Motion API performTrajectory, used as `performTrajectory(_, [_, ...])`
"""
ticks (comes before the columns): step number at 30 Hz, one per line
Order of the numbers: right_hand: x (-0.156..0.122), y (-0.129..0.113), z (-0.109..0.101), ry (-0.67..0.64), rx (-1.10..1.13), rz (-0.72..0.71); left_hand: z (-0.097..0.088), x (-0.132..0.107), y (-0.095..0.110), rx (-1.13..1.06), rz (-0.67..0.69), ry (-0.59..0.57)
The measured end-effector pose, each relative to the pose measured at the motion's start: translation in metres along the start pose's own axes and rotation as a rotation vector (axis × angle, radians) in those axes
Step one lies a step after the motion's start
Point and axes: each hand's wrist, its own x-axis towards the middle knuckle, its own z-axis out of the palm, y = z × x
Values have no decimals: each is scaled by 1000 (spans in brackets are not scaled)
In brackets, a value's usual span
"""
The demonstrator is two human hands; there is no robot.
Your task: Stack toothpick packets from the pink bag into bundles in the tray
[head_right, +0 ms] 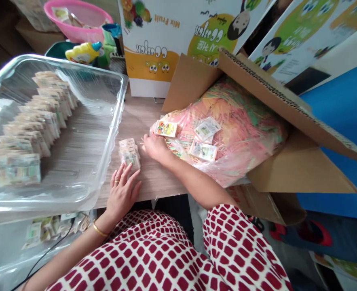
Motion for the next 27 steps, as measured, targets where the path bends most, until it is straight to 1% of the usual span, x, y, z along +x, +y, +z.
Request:
performTrajectory(3, [-4, 19, -9, 160, 163, 124, -1, -1, -1, -19, 6, 18])
performTrajectory(5, [-19, 40, -12, 272, 396, 173, -1, -2, -3, -56, 4, 45])
performTrajectory(8, [-54, 85, -13, 352, 792, 220, 2, -4, -7, -128, 9, 65])
performTrajectory(9, [-67, 104, -14, 387, 871, 269, 3, -4, -8, -147, 21, 64])
performTrajectory(10, [-79, 124, -16, 445, 886, 341, 3, -4, -9, -161, 33, 67])
performTrajectory(11, [-89, 143, -18, 529, 833, 421, 4, -4, -10, -169, 44, 68])
performTrajectory(13, [-103, 179, -23, 704, 654, 596, 3, -4, -10, -177, 61, 76])
performTrajectory(14, [-106, 194, -25, 737, 580, 682, 3, -4, -9, -180, 65, 83])
performTrajectory(15, [-105, 205, -27, 733, 526, 745, 2, -3, -8, -183, 66, 95])
performTrajectory(16, [-103, 214, -28, 700, 493, 782, 1, -3, -7, -188, 68, 109])
performTrajectory(18, [-95, 222, -28, 600, 461, 791, -1, -2, -3, -197, 77, 131])
performTrajectory(20, [-88, 225, -27, 562, 425, 767, -3, 0, 2, -204, 86, 138])
performTrajectory(23, [-87, 228, -28, 580, 336, 733, -3, 4, 11, -223, 97, 133])
performTrajectory(25, [-95, 229, -33, 593, 281, 715, -3, 10, 18, -245, 111, 137])
performTrajectory(27, [-109, 226, -41, 657, 264, 697, -6, 21, 24, -294, 129, 148])
